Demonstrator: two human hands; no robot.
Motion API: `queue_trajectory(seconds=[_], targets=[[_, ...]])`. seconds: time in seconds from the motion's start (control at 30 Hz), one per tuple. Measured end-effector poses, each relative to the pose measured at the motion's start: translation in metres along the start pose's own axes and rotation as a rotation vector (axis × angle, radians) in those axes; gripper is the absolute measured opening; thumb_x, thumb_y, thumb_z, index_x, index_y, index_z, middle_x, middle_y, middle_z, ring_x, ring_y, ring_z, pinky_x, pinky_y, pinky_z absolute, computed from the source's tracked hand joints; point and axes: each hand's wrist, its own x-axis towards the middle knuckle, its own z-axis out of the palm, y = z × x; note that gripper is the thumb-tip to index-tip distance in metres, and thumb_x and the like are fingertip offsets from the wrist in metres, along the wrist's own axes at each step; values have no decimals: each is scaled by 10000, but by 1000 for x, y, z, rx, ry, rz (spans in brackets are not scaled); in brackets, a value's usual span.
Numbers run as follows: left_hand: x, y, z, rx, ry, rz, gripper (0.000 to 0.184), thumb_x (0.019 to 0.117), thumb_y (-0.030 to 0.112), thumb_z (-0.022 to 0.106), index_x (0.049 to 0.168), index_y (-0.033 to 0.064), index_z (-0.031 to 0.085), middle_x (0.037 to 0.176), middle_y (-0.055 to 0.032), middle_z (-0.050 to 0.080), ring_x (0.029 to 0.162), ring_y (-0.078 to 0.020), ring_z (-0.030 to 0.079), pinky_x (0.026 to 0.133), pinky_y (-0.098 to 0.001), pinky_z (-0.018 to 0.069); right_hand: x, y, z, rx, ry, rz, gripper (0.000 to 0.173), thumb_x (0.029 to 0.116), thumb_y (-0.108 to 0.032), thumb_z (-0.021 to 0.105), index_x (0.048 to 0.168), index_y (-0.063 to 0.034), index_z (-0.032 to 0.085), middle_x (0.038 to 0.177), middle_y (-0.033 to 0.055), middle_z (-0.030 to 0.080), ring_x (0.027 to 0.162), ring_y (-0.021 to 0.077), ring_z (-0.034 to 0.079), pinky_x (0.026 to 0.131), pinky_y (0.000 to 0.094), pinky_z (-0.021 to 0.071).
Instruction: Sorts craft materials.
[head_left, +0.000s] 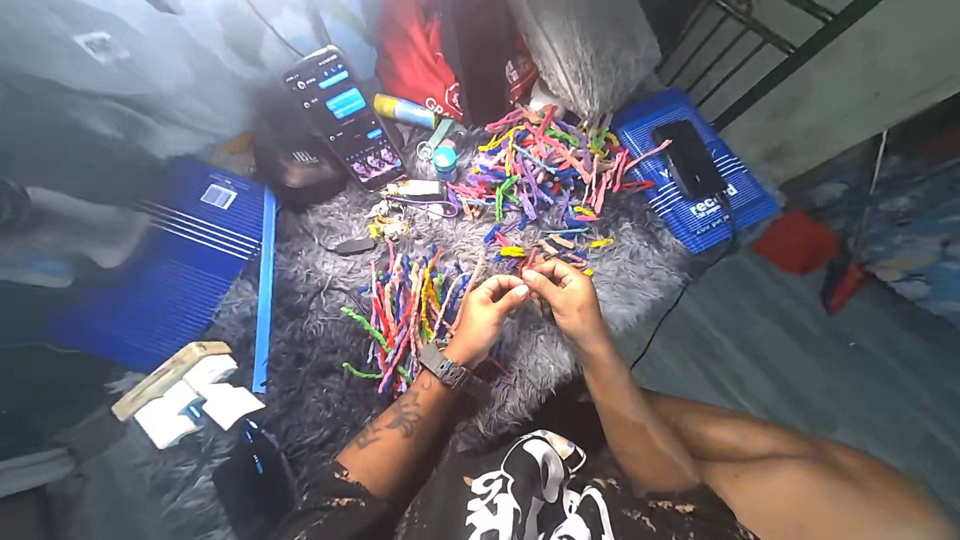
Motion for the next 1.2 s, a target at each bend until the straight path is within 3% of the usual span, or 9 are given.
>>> queue_trajectory(seconds=[0.17, 0.3, 0.4, 0.57, 0.63, 0.8, 0.93, 1.1, 1.2], targets=[[6, 3, -1, -315, 87, -34, 169, 1085, 78, 378, 1056, 117, 540, 862, 41, 589, 737, -36, 588, 731, -200, 526, -18, 13, -7, 92, 117, -97, 44, 951, -30, 631, 986, -31, 659, 845, -13, 710, 738, 54, 686, 720, 251, 603], [6, 2, -1, -432, 111, -30, 207, 1096, 84, 333, 1013, 154, 509, 836, 49, 584, 736, -38, 600, 751, -195, 539, -42, 24, -5, -272, 18, -141, 135, 933, -129, 655, 941, -9, 714, 833, 6, 703, 720, -15, 629, 688, 171, 537], [6, -2, -2, -466, 81, -13, 213, 1092, 67, 330, 1019, 161, 507, 838, 49, 583, 738, -34, 602, 754, -187, 541, -53, 22, 2, -475, 25, -226, 228, 967, -197, 598, 912, -24, 735, 790, 55, 700, 687, 57, 627, 658, 236, 518], [-6, 12, -4, -556, -99, 27, 273, 1056, 56, 319, 999, 202, 542, 834, 75, 588, 726, -13, 588, 726, -173, 534, -67, -4, 9, 544, -265, 272, 236, 995, -68, 425, 887, -106, 631, 731, -62, 669, 631, -3, 613, 608, 159, 513], [-22, 43, 0, -387, -133, 76, 226, 1043, 58, 396, 999, 197, 569, 875, 74, 623, 747, -9, 606, 730, -172, 540, -71, -13, 9, 650, -312, 304, 231, 988, -83, 425, 887, -131, 627, 721, -73, 675, 634, 3, 625, 626, 175, 530], [-46, 87, -2, 281, 162, 464, 430, 963, 91, 618, 1357, 148, 455, 1284, 51, 552, 925, -26, 626, 772, -218, 563, -64, -8, 20, -116, -248, -99, 198, 989, -171, 563, 917, -21, 671, 777, -22, 608, 706, -2, 561, 669, 186, 478], [-65, 120, -7, 538, 224, 440, 611, 980, 272, 632, 1515, 158, 359, 1534, -3, 422, 1206, -72, 582, 932, -260, 541, -55, 11, 35, -607, -312, -218, 341, 985, -288, 536, 920, -3, 711, 957, 169, 704, 987, 337, 673, 886, 524, 499], [-89, 129, -43, 989, 317, 397, 636, 968, 417, 625, 1499, 114, 446, 1595, -129, 351, 1422, -229, 420, 1090, -414, 453, -52, 7, 28, -646, -432, -218, 463, 987, -448, 553, 976, -20, 729, 1064, 192, 682, 1072, 388, 634, 912, 564, 479], [-104, 111, -78, 1078, 454, 149, 750, 972, 445, 609, 1580, 121, 313, 1608, -173, 334, 1421, -293, 423, 1101, -507, 422, -42, 4, 22, -574, -357, -265, 456, 1007, -438, 542, 1048, -31, 744, 1135, 197, 700, 1122, 397, 641, 1016, 601, 447]])
